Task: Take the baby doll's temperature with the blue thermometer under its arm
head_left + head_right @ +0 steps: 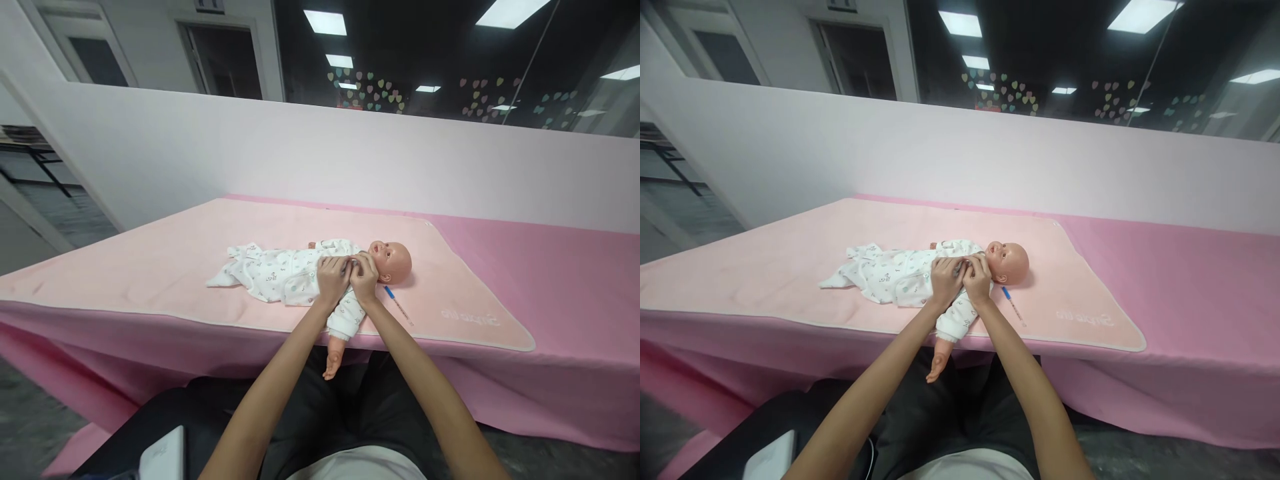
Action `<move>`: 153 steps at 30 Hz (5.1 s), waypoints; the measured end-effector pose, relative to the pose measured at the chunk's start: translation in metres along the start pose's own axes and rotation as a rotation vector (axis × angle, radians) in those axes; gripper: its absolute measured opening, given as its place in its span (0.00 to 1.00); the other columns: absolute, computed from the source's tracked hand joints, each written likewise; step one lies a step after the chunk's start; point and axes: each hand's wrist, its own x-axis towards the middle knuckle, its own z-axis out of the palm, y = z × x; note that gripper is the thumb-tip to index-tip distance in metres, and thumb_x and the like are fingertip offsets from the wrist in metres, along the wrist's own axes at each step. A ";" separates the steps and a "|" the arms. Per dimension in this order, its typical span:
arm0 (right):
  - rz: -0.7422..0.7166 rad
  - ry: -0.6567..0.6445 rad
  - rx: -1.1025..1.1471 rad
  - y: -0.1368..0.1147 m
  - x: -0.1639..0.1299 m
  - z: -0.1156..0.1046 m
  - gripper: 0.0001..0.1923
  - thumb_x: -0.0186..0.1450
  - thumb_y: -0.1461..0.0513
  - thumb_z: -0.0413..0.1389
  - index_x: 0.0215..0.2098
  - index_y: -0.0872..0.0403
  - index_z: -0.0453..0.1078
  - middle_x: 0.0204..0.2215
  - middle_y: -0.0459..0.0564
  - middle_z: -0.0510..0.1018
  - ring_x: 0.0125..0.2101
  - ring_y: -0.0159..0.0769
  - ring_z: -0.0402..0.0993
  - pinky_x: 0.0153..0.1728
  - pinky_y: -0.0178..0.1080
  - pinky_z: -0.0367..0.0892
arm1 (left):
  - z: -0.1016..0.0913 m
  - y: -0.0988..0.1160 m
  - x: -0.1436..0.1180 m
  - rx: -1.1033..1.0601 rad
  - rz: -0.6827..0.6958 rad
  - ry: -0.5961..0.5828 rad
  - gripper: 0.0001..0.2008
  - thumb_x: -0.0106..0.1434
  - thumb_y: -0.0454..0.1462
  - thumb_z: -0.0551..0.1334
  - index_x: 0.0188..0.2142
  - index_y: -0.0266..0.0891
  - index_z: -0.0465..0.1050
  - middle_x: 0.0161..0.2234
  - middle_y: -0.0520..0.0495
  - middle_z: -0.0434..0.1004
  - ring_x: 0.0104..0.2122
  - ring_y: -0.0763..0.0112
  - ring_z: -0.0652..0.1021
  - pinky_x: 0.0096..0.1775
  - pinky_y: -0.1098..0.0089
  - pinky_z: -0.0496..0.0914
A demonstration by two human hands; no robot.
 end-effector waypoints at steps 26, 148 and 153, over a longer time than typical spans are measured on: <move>-0.117 -0.016 -0.070 0.000 0.002 -0.005 0.18 0.64 0.69 0.40 0.37 0.54 0.71 0.34 0.50 0.74 0.39 0.35 0.69 0.44 0.40 0.65 | -0.041 -0.027 -0.005 0.025 -0.058 -0.142 0.07 0.59 0.36 0.54 0.35 0.40 0.69 0.36 0.47 0.75 0.38 0.63 0.71 0.42 0.62 0.59; -0.142 -0.285 -0.051 -0.014 -0.005 -0.002 0.08 0.63 0.64 0.51 0.29 0.54 0.71 0.22 0.47 0.75 0.28 0.32 0.68 0.35 0.37 0.58 | -0.097 -0.037 -0.044 0.241 -0.183 -0.140 0.11 0.61 0.42 0.56 0.26 0.39 0.68 0.21 0.52 0.65 0.23 0.74 0.68 0.27 0.73 0.61; -0.135 -0.381 -0.204 -0.014 0.000 -0.011 0.10 0.64 0.64 0.48 0.32 0.54 0.72 0.27 0.49 0.75 0.31 0.35 0.68 0.38 0.38 0.58 | -0.137 -0.054 -0.026 0.239 -0.319 -0.206 0.11 0.61 0.44 0.54 0.32 0.39 0.70 0.26 0.51 0.67 0.22 0.76 0.68 0.25 0.73 0.62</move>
